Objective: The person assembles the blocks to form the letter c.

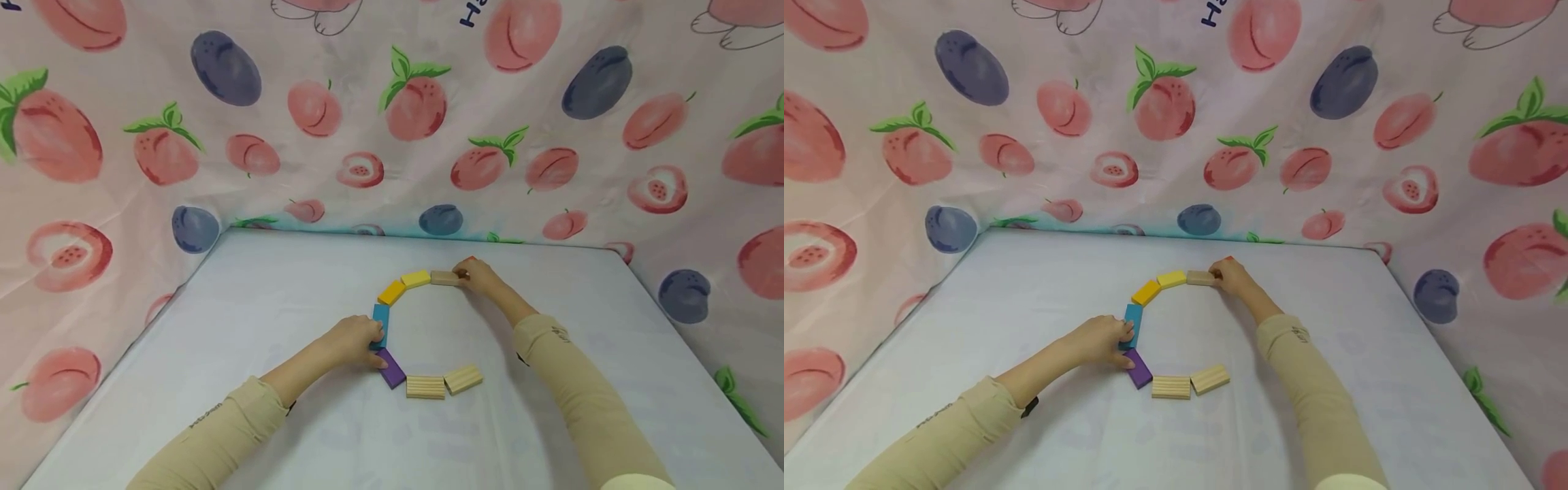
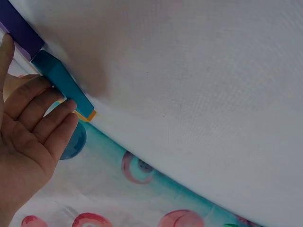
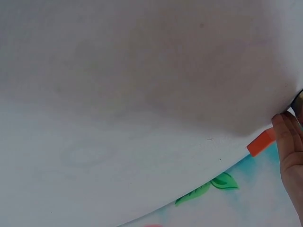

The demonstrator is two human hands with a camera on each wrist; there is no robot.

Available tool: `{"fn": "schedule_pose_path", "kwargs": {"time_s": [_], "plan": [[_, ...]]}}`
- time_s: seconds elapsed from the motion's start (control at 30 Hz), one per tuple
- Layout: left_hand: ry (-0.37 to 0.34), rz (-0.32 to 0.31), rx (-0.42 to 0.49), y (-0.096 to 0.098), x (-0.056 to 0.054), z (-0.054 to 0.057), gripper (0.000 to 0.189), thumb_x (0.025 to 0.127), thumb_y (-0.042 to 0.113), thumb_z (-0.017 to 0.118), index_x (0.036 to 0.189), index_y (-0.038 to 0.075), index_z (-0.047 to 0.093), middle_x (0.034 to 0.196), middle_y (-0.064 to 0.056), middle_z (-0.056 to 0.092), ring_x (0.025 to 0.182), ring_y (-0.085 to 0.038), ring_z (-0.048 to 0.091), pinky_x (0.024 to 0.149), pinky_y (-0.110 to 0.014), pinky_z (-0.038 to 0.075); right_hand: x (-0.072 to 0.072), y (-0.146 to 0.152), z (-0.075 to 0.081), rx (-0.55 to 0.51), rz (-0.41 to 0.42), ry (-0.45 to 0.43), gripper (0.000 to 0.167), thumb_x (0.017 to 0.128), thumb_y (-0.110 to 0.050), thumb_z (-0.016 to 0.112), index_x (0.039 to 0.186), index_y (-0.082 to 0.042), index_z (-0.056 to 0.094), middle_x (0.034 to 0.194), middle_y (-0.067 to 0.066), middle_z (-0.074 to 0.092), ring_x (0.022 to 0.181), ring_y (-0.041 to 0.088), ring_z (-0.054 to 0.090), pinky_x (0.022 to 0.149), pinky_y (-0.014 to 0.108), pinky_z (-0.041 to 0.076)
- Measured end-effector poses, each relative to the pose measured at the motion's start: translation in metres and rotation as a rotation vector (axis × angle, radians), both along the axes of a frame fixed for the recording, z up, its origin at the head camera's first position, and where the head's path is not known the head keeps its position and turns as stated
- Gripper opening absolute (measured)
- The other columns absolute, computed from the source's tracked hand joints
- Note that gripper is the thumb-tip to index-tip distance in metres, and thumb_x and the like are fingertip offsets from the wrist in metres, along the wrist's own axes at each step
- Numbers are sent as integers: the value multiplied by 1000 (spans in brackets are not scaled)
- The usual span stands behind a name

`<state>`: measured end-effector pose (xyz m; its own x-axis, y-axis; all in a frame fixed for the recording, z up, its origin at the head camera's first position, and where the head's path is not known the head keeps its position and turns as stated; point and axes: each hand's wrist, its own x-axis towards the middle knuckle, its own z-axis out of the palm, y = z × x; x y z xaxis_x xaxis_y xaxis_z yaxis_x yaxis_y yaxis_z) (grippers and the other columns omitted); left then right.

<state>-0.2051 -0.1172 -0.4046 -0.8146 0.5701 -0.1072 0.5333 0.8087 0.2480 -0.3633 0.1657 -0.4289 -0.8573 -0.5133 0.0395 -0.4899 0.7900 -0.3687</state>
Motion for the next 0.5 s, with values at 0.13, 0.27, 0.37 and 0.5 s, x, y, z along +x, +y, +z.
{"fn": "schedule_pose_path", "kwargs": {"time_s": [0.13,0.27,0.37,0.5], "plan": [[0,1,-13,0,0,-1,49,74,42,77,60,16,38,63,5,30,63,-10,33,58,-21,23,1,-1,0,-8,0,-11,26,85,-4,67,108,8,65,104,23,67,99,36,62,86,46,50],[-5,4,-21,1,-1,-1,47,74,42,77,61,15,41,63,5,31,64,-11,33,58,-21,23,1,-1,0,-15,-25,-23,26,85,-5,66,109,8,64,106,24,66,101,37,61,87,46,49],[-4,4,-26,1,-1,0,46,75,43,77,61,15,42,64,4,32,64,-11,34,58,-22,24,1,-1,1,-21,-37,-26,26,85,-5,67,108,8,64,106,24,66,101,38,61,88,46,49],[-2,7,-32,1,-2,-1,47,74,43,77,61,15,42,64,4,32,64,-11,34,58,-22,24,2,-1,1,-22,-36,-23,27,85,-5,68,108,8,65,104,24,66,99,37,61,87,46,49]]}}
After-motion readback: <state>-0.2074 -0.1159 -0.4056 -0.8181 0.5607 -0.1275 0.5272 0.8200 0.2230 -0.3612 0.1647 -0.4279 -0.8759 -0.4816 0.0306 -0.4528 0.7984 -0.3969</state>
